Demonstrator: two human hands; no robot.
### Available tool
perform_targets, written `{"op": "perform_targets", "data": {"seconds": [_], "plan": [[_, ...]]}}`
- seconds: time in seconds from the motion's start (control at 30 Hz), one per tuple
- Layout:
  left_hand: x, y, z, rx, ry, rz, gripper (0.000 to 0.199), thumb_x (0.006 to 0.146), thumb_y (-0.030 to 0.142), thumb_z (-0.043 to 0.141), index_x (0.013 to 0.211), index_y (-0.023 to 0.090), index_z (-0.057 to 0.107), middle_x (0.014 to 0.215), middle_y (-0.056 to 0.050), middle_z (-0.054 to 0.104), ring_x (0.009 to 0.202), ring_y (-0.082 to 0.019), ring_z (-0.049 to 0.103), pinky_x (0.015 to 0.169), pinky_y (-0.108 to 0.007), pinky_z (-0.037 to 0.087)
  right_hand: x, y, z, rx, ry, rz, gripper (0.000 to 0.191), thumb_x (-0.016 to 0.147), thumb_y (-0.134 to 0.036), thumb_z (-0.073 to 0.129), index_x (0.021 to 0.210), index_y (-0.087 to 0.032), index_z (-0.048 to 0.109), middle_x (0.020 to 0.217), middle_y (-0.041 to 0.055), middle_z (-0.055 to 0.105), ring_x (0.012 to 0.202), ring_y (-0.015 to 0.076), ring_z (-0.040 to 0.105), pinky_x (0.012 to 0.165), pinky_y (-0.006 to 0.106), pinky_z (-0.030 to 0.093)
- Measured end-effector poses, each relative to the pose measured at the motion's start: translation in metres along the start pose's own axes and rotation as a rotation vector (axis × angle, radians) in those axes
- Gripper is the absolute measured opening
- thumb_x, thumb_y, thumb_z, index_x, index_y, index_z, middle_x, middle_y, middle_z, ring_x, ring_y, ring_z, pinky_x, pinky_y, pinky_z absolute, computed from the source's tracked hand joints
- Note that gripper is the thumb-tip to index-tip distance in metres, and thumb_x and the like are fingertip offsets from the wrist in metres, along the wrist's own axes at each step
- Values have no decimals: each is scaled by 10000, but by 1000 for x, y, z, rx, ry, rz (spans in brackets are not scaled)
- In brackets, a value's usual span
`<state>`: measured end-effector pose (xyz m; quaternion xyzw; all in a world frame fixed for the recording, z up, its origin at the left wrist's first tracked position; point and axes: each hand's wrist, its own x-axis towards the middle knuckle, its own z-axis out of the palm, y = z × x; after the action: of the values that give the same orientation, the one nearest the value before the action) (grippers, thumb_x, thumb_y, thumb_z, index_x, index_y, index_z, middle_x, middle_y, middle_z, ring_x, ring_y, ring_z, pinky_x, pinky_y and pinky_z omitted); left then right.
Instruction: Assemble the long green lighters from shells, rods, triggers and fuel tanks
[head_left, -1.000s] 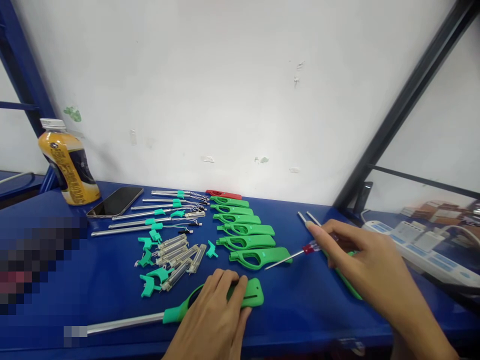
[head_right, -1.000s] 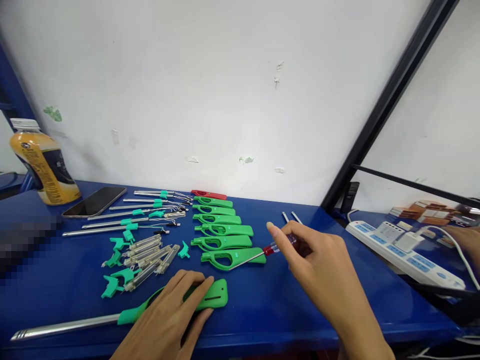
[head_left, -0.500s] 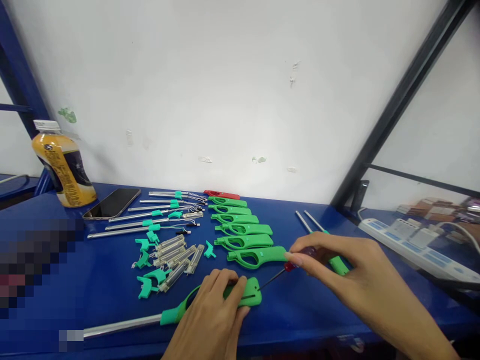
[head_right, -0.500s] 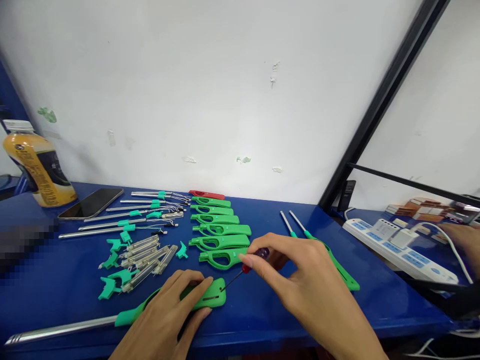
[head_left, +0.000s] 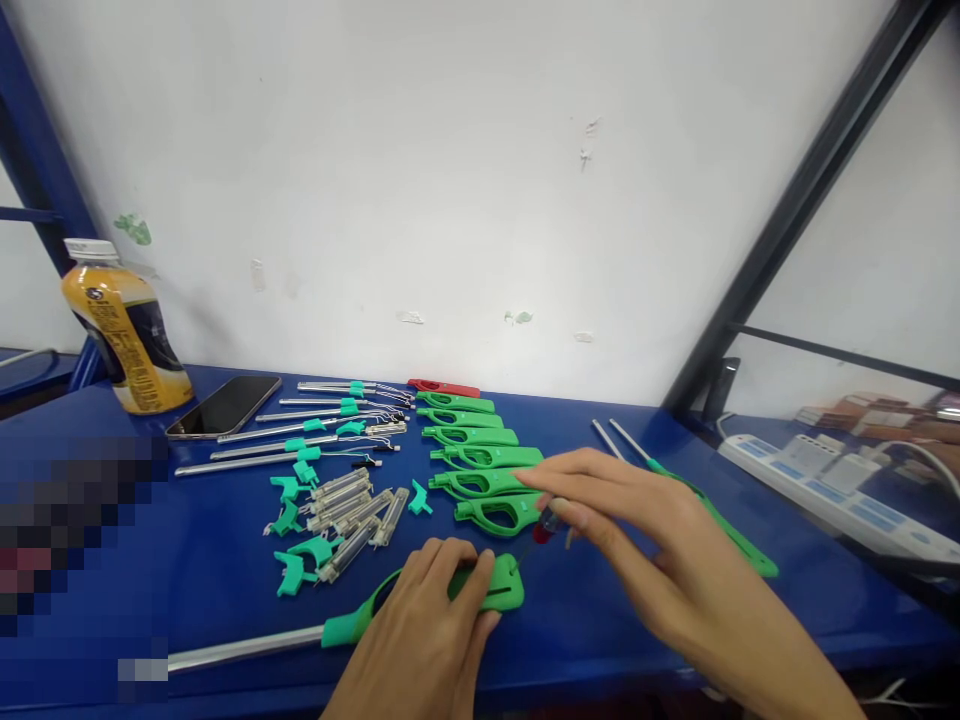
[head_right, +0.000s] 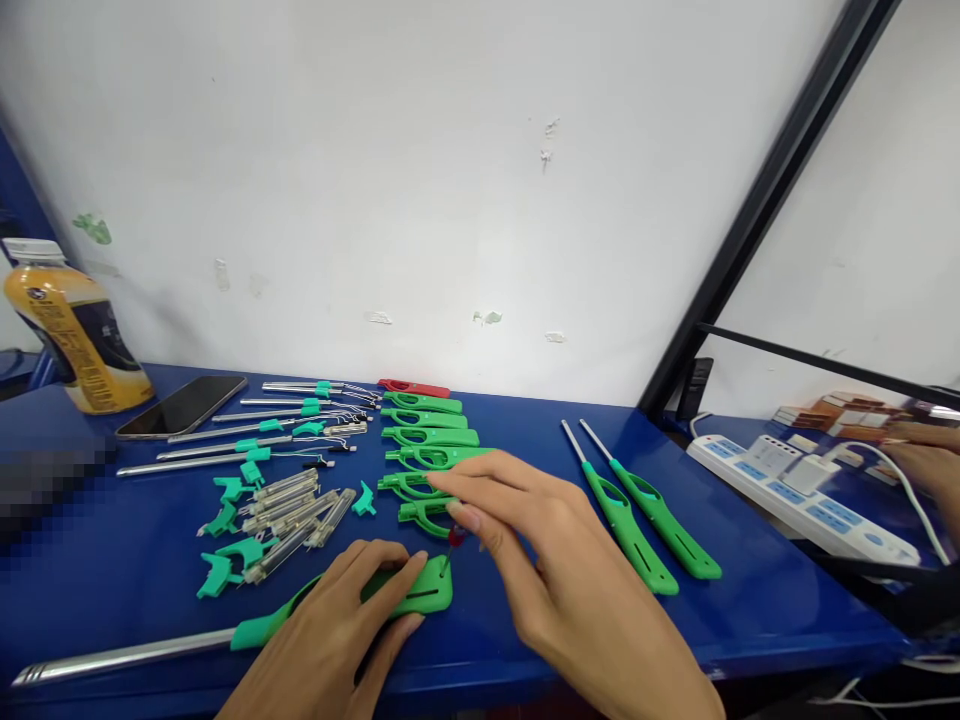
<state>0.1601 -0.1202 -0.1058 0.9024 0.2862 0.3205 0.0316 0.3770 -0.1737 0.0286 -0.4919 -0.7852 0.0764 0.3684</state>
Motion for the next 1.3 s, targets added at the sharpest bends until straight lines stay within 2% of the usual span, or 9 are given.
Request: {"op": "perform_targets", "data": {"seconds": [0.07,0.2,0.3,0.47,0.57,0.73,0.93,1.13,1.3], "plan": [[0,0,-1,22,10,14,395,1046,135,567,1428,235,572,1229,-89,697,1078,-261,713,924,-406,647,1,-1,1,49,2,13,302,1126,-240,529,1262,-330,783,1069,-10,816,943,150,768,864,236,590],[1,0,-3,62,1,36,401,1047,135,567,1439,221,560,1225,-92,705,1074,-264,716,907,-398,648,8,2,4,-16,139,73,111,1024,-287,729,951,-279,813,898,-16,833,751,170,767,748,250,607],[1,0,-3,82,4,48,396,1046,139,568,1436,210,560,1213,-93,708,1066,-264,717,910,-399,646,10,6,6,-127,214,51,127,996,-314,768,888,-270,816,805,-11,810,649,168,724,712,273,611],[1,2,-4,116,-19,52,408,1038,127,583,1439,197,557,1228,-92,706,1085,-277,716,936,-430,642,-2,5,2,-130,136,67,221,1084,-296,632,1150,-323,841,1108,-11,856,1012,176,810,955,263,610],[1,2,-5,118,-29,52,411,1040,132,584,1445,197,548,1230,-91,705,1078,-281,716,939,-448,641,-6,2,-1,-99,95,63,297,1099,-264,604,1319,-352,783,1099,-29,847,967,136,802,918,217,599],[2,1,-3,106,-17,47,401,1040,132,576,1435,197,550,1222,-88,704,1063,-275,720,911,-434,647,1,2,2,-138,127,21,229,1066,-233,659,1168,-315,846,925,-4,777,782,142,739,742,227,584],[2,2,-4,118,-22,52,389,1054,148,557,1439,195,545,1230,-96,708,1078,-279,722,919,-428,647,-5,4,2,-123,71,61,329,1128,-251,531,1329,-337,776,1206,12,809,1059,176,767,956,282,592],[1,2,-3,119,-23,45,393,1051,150,563,1441,206,553,1233,-91,713,1080,-274,725,939,-425,645,2,4,4,-152,112,67,211,1076,-290,648,1141,-318,847,979,13,813,836,183,763,862,297,637],[1,3,-4,109,-23,43,388,1049,150,563,1432,205,563,1218,-91,715,1060,-277,729,937,-442,649,-3,2,4,-96,39,68,315,1126,-276,546,1338,-345,769,1251,26,783,1122,190,753,1014,303,589]]}}
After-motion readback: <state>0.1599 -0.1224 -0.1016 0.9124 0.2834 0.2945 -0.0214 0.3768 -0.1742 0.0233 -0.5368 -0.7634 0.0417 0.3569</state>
